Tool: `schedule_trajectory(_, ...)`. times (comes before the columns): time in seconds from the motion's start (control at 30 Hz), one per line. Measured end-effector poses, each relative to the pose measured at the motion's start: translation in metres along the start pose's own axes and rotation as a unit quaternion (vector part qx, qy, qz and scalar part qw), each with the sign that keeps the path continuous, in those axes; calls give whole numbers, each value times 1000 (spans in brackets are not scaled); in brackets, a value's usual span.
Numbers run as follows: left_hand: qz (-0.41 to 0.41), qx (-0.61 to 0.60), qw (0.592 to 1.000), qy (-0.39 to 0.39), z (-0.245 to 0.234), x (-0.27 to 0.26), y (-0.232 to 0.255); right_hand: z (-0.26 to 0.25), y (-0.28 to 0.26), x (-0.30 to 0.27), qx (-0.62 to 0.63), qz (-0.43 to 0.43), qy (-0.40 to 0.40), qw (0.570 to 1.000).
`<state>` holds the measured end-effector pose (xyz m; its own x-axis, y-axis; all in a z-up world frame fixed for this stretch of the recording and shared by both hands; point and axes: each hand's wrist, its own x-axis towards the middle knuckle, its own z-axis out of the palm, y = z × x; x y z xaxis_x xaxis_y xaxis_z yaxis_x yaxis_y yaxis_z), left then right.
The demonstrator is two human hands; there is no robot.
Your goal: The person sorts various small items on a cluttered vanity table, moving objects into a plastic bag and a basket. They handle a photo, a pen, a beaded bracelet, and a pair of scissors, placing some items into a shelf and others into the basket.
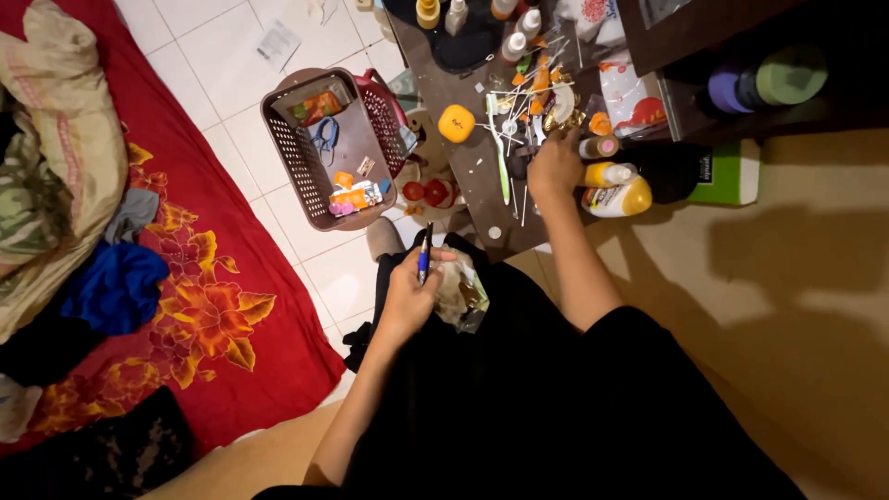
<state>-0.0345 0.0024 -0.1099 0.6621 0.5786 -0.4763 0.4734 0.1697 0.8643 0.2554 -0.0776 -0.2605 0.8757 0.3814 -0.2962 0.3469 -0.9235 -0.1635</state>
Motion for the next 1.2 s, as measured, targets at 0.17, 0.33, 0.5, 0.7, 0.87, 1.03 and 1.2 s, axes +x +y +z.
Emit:
schedule_trajectory(0.17, 1, -8, 1000, 1, -2, -5, 2, 9, 6, 12, 10, 17, 3, 1000)
schedule_trajectory(0.33, -6, -10, 1000, 6, -4, -11, 0, 14, 7, 4, 31, 60, -52, 996)
schedule_trajectory(0.5, -2, -23, 1000, 12, -5, -16, 11, 14, 4, -1, 19, 60, -62, 996)
schedule_trajectory(0.7, 7, -31, 999, 19, -9, -23, 12, -30, -6, -13, 155, 37, -7, 987)
schedule_trajectory(0.87, 20, -31, 999, 13, -4, -29, 4, -42, 2, -6, 229, 35, 103, 967)
schedule_trajectory(1.03, 33, -28, 999, 4, 2, -32, -1, -98, -6, -42, 221, -14, 160, 962)
schedule_trajectory(1.2, -5, -16, 1000, -3, 9, -31, -17, -87, 31, -30, 138, 43, 187, 972)
